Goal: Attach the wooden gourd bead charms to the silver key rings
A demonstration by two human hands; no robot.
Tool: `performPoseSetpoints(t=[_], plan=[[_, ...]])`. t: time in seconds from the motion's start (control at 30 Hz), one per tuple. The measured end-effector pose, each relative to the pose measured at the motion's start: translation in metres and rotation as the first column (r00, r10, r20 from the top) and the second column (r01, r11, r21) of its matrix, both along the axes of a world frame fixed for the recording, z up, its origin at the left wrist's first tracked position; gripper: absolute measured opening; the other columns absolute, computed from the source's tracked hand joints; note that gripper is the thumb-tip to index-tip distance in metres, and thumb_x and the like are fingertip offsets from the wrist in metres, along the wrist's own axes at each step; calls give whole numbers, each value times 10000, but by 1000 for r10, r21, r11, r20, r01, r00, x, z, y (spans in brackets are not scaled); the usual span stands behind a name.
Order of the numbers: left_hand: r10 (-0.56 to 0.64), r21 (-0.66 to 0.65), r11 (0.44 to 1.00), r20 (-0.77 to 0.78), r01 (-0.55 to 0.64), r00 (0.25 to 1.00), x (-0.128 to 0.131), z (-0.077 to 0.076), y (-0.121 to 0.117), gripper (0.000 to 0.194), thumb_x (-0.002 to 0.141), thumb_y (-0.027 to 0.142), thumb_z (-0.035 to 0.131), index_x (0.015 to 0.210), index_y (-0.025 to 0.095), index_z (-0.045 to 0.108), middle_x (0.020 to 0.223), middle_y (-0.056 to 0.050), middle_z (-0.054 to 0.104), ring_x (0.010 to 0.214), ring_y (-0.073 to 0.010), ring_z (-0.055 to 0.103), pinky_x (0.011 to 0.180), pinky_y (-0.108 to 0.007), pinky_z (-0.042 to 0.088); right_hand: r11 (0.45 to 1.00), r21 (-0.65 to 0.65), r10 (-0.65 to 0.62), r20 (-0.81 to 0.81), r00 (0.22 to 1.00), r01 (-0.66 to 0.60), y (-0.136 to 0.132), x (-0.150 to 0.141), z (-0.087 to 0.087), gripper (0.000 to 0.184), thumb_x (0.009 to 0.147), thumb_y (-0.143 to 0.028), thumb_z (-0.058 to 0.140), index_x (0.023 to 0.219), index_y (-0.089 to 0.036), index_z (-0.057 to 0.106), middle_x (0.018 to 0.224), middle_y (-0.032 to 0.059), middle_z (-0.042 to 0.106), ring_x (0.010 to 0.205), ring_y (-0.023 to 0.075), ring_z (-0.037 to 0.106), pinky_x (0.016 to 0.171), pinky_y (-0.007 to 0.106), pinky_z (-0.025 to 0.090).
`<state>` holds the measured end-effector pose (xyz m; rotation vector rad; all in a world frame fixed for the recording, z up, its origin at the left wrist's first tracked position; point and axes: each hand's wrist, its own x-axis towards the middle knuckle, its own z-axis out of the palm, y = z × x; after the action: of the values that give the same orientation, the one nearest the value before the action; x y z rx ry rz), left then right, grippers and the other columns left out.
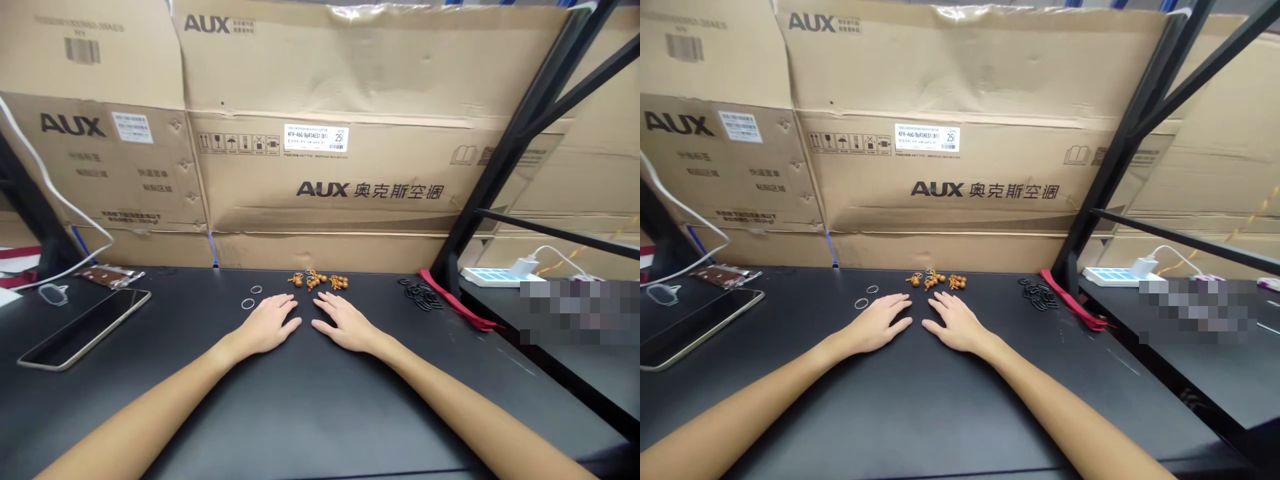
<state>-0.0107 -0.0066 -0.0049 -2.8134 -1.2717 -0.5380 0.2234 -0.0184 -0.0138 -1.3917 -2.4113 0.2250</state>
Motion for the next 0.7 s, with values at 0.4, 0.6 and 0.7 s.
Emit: performPoseSetpoints(t=[0.4,0.6,0.7], plan=[[-6,32,999,6,5,1000,0,-3,1,453,947,445,414,1258,153,567,1368,-135,522,1286,-275,457,1072,-438,360,1000,15,6,-21,1000,-6,1,1,-2,627,909,-584,411,1395,-191,446,1491,115,352,1397,280,284,1148,484,238],[-5,18,1000,0,5,1000,0,-1,0,460,949,431,413,1259,127,567,1368,-152,517,1287,-285,453,1074,-446,353,1000,25,12,-6,1000,-12,1,1,-2,641,914,-582,397,1398,-165,440,1490,130,349,1396,282,286,1148,483,238],[-8,25,1000,18,7,1000,1,-1,-2,438,948,420,420,1241,136,578,1354,-152,531,1278,-284,463,1071,-449,353,999,32,15,-13,1000,-15,2,1,-3,631,912,-582,401,1395,-179,444,1490,122,353,1395,277,288,1146,480,243]])
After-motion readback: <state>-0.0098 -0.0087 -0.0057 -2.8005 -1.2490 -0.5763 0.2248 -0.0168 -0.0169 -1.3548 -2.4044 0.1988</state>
